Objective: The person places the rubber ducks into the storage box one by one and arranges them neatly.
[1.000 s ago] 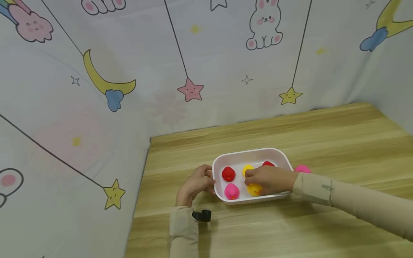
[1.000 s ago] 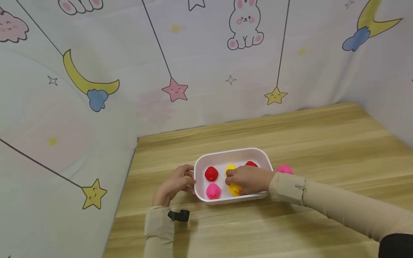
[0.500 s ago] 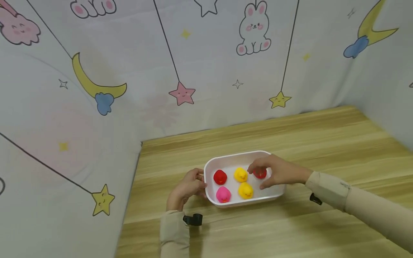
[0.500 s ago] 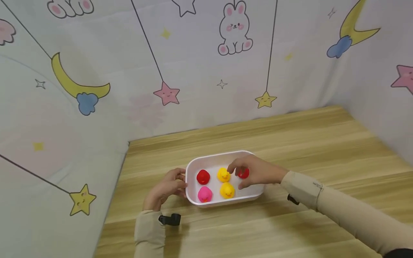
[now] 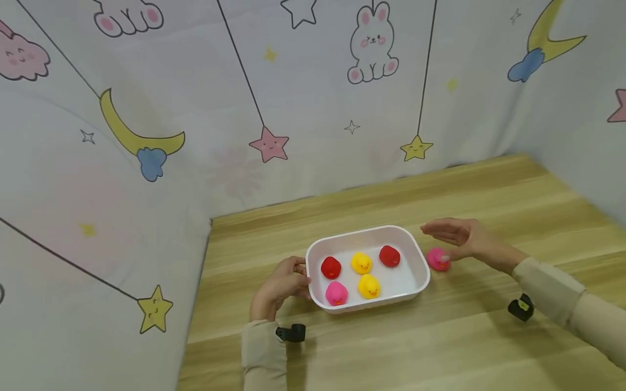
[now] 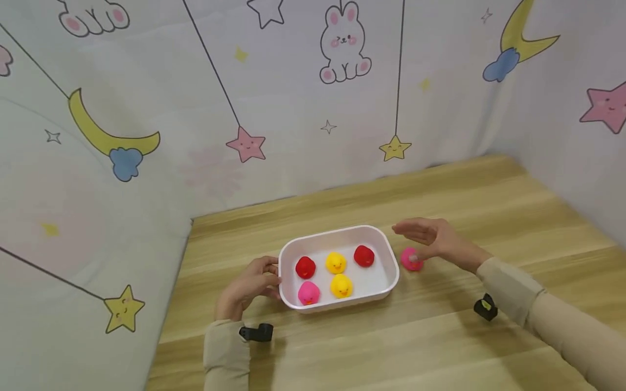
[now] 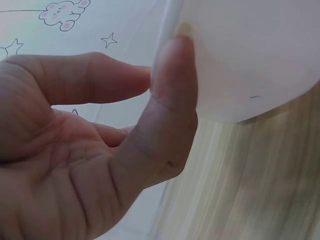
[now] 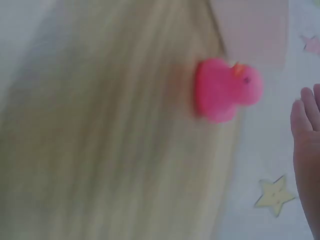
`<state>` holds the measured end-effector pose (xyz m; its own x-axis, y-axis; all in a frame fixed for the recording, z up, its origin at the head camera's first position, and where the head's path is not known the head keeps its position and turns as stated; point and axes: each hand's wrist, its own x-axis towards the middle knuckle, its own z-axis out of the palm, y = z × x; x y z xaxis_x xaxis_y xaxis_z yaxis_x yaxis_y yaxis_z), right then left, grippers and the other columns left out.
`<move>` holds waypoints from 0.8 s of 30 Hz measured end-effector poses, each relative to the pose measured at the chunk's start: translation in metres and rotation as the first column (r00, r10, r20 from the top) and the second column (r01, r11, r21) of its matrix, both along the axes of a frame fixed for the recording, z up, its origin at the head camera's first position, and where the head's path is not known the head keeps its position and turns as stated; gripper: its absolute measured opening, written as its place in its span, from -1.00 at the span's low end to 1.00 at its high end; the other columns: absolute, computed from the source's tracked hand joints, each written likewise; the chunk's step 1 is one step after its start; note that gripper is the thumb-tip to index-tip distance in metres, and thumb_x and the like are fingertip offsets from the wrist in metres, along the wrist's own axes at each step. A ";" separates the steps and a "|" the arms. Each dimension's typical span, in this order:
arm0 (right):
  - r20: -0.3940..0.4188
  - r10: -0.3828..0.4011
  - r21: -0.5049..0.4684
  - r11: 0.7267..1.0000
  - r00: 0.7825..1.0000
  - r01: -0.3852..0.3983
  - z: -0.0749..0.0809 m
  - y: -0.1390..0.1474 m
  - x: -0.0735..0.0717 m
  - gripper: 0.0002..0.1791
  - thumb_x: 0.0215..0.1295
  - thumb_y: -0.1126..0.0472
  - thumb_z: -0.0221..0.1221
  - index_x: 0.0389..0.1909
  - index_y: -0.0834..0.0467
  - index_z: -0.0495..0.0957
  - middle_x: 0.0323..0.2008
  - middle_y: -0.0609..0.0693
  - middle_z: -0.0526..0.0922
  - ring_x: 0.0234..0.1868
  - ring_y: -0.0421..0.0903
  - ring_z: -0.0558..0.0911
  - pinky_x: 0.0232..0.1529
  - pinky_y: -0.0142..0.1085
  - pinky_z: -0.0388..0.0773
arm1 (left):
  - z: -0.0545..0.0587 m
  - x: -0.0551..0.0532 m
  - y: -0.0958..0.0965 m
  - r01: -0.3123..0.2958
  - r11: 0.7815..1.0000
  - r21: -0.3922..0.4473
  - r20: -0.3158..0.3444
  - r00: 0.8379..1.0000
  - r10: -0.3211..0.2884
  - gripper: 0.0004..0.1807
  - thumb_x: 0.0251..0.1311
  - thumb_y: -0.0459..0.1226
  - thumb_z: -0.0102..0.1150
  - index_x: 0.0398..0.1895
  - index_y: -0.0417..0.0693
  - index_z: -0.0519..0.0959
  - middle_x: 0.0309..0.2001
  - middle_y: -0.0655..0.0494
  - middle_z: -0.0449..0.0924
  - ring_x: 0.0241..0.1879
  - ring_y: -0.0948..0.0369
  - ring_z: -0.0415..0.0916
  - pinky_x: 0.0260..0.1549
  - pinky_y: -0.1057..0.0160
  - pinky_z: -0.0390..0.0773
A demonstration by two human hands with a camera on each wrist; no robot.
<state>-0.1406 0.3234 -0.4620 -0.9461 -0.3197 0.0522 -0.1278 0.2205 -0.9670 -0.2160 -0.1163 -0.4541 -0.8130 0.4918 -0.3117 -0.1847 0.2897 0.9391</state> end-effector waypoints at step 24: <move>-0.206 -0.156 0.387 0.893 0.966 0.227 -0.046 -0.001 0.004 -0.28 -0.21 0.34 0.58 0.08 0.40 0.57 -0.04 0.18 0.69 -0.04 -0.12 0.60 0.00 -0.49 0.55 | 0.001 0.002 0.004 0.000 1.000 0.026 -0.017 1.000 0.000 -0.49 0.16 -0.62 0.01 0.22 -0.62 0.25 -0.21 -0.23 0.41 -0.52 0.17 0.49 -0.53 0.24 0.76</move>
<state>-0.1366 0.3224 -0.5075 -0.9802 -0.1596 0.1176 -0.1924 0.6241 -0.7573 -0.2141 -0.1121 -0.4534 -0.8181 0.4995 -0.2852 -0.1691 0.2650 0.9493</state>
